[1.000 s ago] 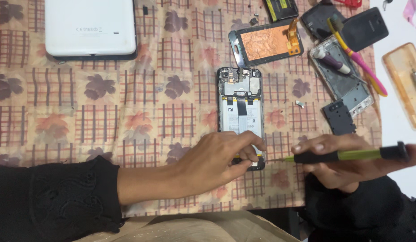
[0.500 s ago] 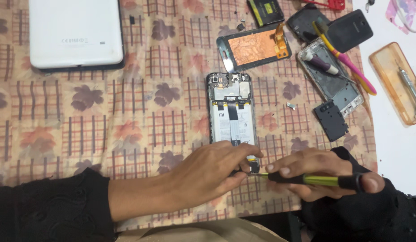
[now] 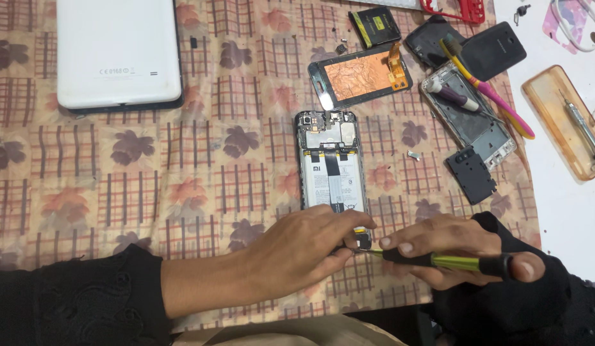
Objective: The person disassembles a smartphone by removing the back cover, unscrewing internal components, and detaching the battery. They use a screwdriver to remove screws and carefully lift out the battery and other parts.
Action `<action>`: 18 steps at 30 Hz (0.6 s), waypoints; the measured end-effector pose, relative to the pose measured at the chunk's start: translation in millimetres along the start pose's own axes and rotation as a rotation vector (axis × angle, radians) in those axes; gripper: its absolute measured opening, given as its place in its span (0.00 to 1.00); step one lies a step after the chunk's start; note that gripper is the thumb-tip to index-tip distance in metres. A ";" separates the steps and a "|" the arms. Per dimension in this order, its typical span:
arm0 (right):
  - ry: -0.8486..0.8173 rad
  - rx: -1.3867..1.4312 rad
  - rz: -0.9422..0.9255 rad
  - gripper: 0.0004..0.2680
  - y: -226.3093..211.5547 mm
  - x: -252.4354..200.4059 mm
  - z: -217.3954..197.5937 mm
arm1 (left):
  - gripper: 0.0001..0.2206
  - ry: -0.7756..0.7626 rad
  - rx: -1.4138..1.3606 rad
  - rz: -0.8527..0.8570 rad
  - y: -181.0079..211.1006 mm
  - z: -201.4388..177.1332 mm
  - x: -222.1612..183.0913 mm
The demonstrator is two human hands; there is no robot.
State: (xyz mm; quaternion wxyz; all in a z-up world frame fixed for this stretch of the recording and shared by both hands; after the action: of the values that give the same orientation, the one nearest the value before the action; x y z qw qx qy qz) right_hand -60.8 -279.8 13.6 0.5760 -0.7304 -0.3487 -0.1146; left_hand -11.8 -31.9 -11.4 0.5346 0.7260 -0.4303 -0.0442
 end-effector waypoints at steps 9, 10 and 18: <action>-0.117 0.313 0.339 0.32 13.1 -23.9 -12.4 | 0.20 -0.010 0.003 0.009 2.5 -2.0 -0.3; -0.080 0.140 0.435 0.32 19.6 -32.4 -11.2 | 0.20 -0.006 0.002 0.013 2.9 -2.5 0.0; -0.133 0.254 0.471 0.37 9.4 -54.2 -31.3 | 0.19 -0.013 0.020 0.025 2.4 -1.5 -0.2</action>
State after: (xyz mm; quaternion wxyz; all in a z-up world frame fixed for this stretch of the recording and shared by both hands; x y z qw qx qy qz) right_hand -87.0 -329.9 -14.7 0.6496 -0.7192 -0.2178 0.1154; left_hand -12.6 -30.7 -8.9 0.5251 0.7255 -0.4433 -0.0381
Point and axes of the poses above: each hand's wrist, its own x-axis towards the middle knuckle, its own z-axis out of the palm, y = z × x, the point moved 2 cm from there along x, towards the middle knuckle, and after that the axes turned 11 degrees about y, right-handed, at the moved point
